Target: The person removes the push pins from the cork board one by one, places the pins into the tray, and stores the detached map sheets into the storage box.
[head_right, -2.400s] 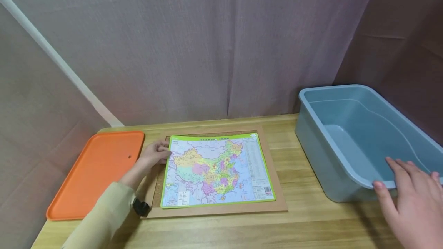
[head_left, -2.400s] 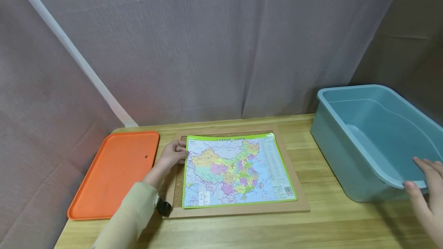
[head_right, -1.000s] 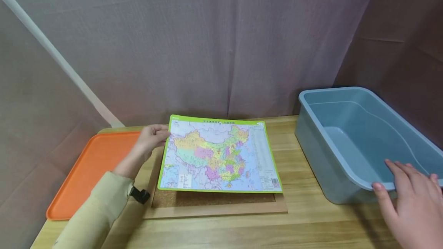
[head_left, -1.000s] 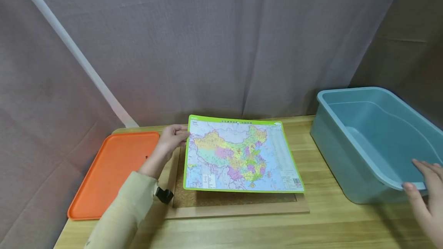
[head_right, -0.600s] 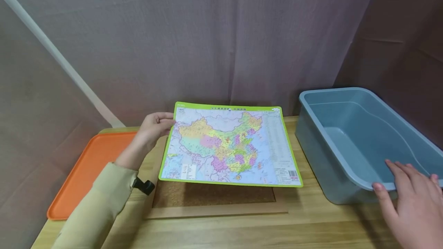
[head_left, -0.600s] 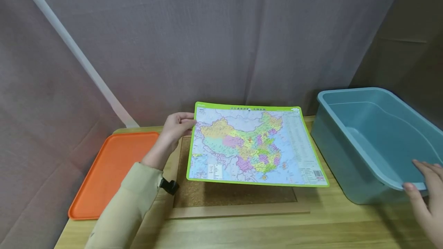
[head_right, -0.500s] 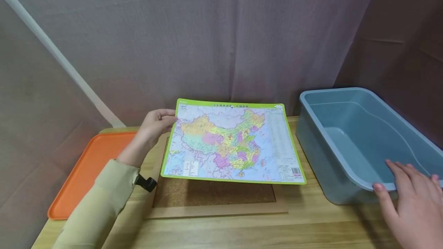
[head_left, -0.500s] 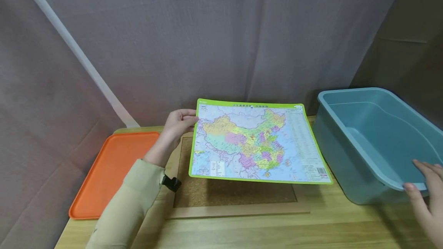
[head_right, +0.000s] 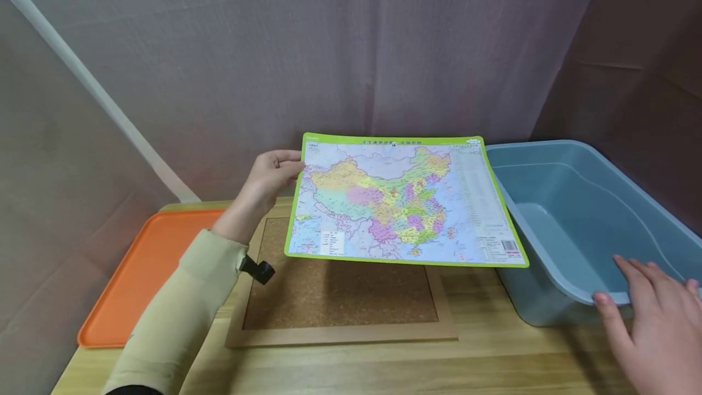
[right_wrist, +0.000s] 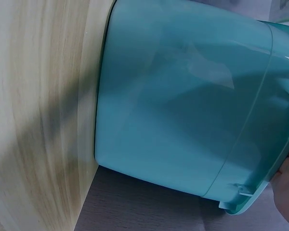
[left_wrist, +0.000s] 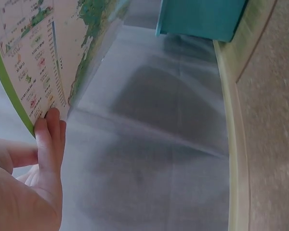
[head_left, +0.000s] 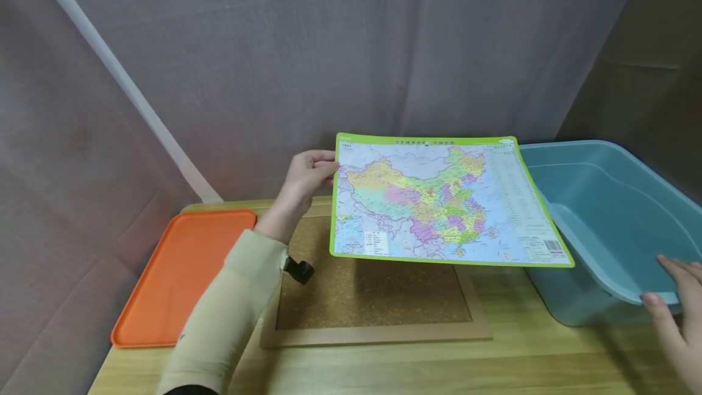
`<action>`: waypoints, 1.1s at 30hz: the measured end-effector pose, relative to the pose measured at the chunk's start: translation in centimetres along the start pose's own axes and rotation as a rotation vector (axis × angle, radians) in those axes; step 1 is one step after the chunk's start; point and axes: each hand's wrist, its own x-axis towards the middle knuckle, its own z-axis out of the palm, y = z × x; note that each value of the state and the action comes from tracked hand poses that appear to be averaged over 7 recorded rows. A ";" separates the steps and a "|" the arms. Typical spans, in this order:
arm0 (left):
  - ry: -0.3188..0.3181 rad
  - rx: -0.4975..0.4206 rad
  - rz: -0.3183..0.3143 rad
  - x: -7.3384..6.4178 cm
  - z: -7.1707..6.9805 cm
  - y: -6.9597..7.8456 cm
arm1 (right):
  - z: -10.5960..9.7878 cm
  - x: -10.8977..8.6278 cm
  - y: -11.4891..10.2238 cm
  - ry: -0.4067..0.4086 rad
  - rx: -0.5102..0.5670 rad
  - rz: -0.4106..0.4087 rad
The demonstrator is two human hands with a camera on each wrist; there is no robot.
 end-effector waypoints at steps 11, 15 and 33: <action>-0.011 -0.036 0.053 0.7 3.5 1.0 | 0.4 0.1 -0.3 0.043 0.045 -0.002; -0.015 -0.047 0.055 0.9 5.1 1.1 | 0.5 0.2 -0.1 0.064 0.065 -0.017; -0.106 -0.148 -0.027 0.4 12.1 1.6 | 0.9 0.2 0.5 0.102 0.134 -0.016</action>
